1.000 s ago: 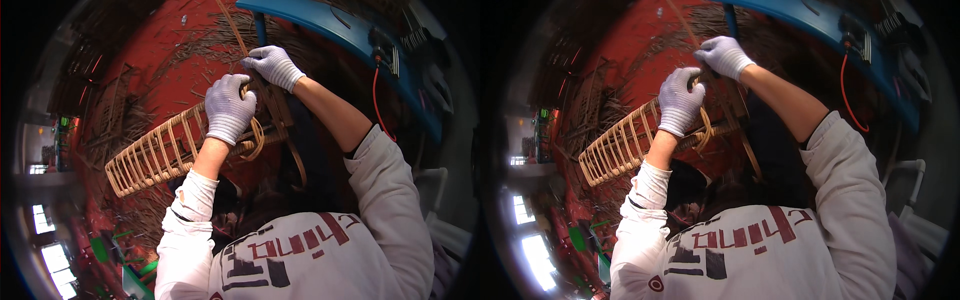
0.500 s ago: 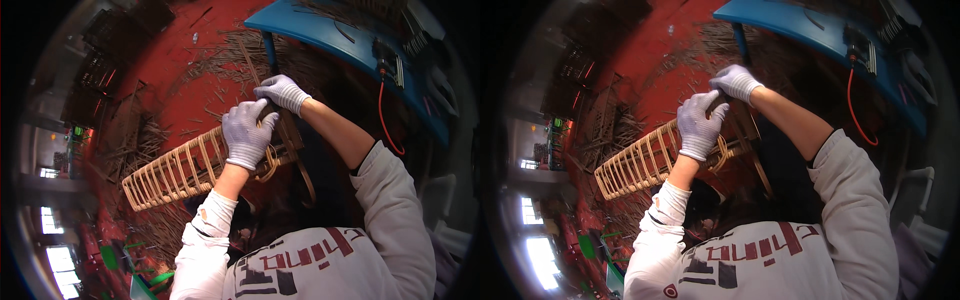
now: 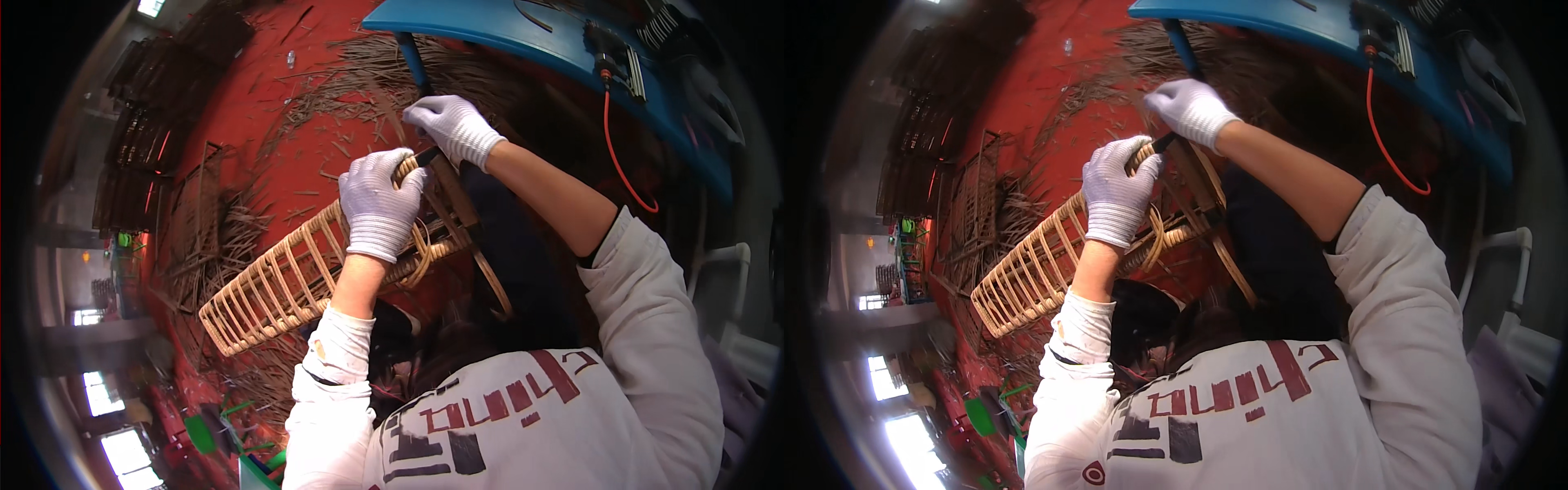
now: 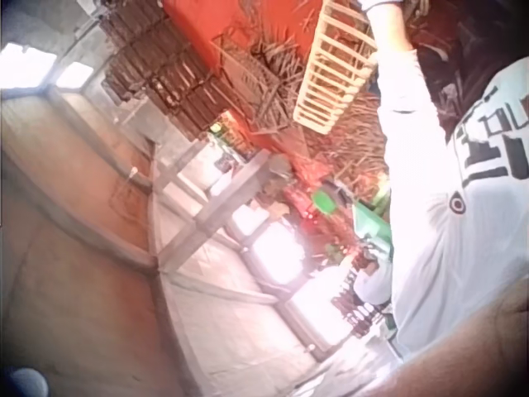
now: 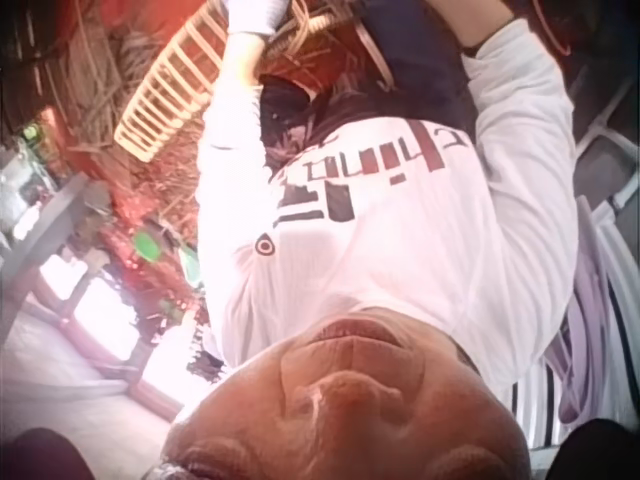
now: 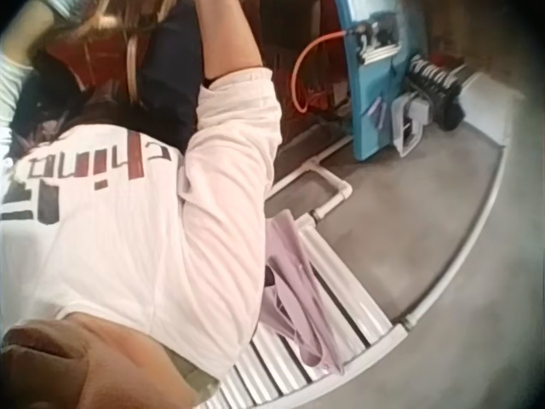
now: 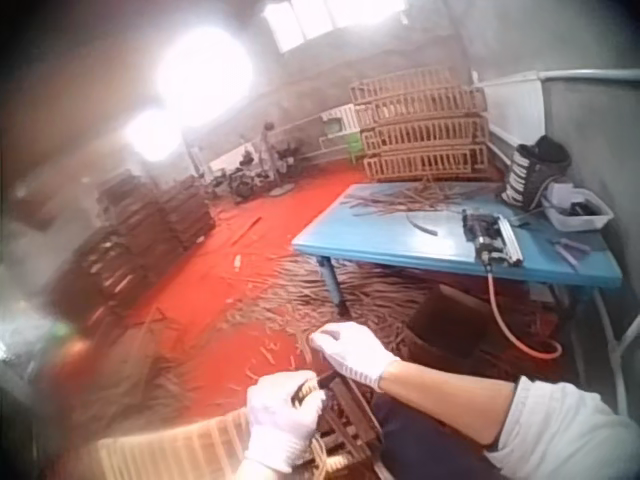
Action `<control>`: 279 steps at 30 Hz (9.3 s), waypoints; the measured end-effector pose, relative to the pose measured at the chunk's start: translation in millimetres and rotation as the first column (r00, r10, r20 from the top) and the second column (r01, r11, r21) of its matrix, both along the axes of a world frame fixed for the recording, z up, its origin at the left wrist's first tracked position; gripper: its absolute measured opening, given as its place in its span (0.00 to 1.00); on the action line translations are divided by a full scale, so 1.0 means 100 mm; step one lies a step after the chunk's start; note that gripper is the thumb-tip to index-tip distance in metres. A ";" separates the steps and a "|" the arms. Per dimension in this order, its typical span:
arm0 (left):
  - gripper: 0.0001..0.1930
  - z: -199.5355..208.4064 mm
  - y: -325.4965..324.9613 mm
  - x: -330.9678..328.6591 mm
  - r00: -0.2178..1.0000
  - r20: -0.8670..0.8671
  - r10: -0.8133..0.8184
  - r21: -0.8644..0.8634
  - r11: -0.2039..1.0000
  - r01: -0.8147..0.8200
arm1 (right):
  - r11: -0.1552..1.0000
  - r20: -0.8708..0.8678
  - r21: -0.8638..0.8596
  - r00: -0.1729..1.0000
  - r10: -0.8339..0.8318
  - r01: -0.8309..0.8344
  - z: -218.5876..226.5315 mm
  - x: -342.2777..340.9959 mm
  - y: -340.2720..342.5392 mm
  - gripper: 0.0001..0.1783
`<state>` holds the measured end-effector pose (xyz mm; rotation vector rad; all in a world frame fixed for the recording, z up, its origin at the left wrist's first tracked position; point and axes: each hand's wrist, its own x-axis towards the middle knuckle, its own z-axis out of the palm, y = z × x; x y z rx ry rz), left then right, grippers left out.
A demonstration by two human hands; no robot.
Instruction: Weaving and securing rattan or bamboo strips onto a furniture frame using manual weaving, a pneumatic nail gun, and cutters.
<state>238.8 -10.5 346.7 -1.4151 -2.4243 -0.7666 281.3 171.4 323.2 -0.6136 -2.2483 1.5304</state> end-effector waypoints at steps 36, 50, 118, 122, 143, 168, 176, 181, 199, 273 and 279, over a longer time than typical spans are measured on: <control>0.30 0.14 0.24 -0.77 0.410 0.874 -0.260 -0.036 0.808 0.589 | 0.407 -0.195 0.876 0.962 -0.189 0.257 -0.03 0.61 -0.90 0.23; 0.29 -0.03 0.23 -0.84 0.370 0.806 -0.463 0.152 0.764 0.627 | 0.442 -0.144 0.887 0.990 -0.007 0.132 0.19 0.78 -0.85 0.13; 0.16 0.29 0.13 -0.14 0.895 0.442 -0.064 -0.344 0.909 0.235 | 0.921 -0.152 0.357 0.982 -0.110 0.159 -0.31 0.65 -0.15 0.09; 0.24 0.22 0.16 -0.32 0.740 0.671 -0.049 -0.321 0.881 0.349 | 0.869 -0.307 0.482 0.951 0.046 0.113 -0.12 1.02 -0.41 0.06; 0.32 0.09 0.22 -0.61 0.512 0.802 -0.309 -0.102 0.773 0.626 | 0.573 -0.181 0.801 0.983 -0.041 0.171 0.06 1.13 -0.99 0.13; 0.34 0.22 0.22 -0.59 0.368 0.899 -0.237 -0.056 0.771 0.634 | 0.675 -0.094 0.730 0.994 -0.062 0.111 -0.03 1.14 -0.93 0.22; 0.34 0.24 0.22 -0.60 0.331 0.912 -0.242 -0.041 0.750 0.660 | 0.760 -0.096 0.639 0.993 -0.075 0.119 0.00 1.17 -0.99 0.18; 0.33 0.15 0.24 -0.67 0.258 0.930 -0.263 0.022 0.739 0.674 | 0.628 -0.103 0.763 0.987 -0.119 0.155 -0.01 1.13 -1.01 0.20; 0.33 0.09 0.28 -0.73 0.219 0.926 -0.307 0.068 0.708 0.703 | 0.535 -0.164 0.814 0.973 -0.161 0.226 -0.01 1.10 -1.09 0.12; 0.20 0.17 0.19 -0.46 0.632 0.748 -0.205 -0.134 0.885 0.446 | 0.973 -0.396 -0.176 0.894 -0.207 0.147 -0.27 0.56 -0.45 0.08; 0.14 0.18 0.24 -0.42 0.541 0.820 -0.187 -0.038 0.925 0.377 | 0.967 -0.347 -0.234 0.921 -0.178 0.099 -0.23 0.53 -0.40 0.12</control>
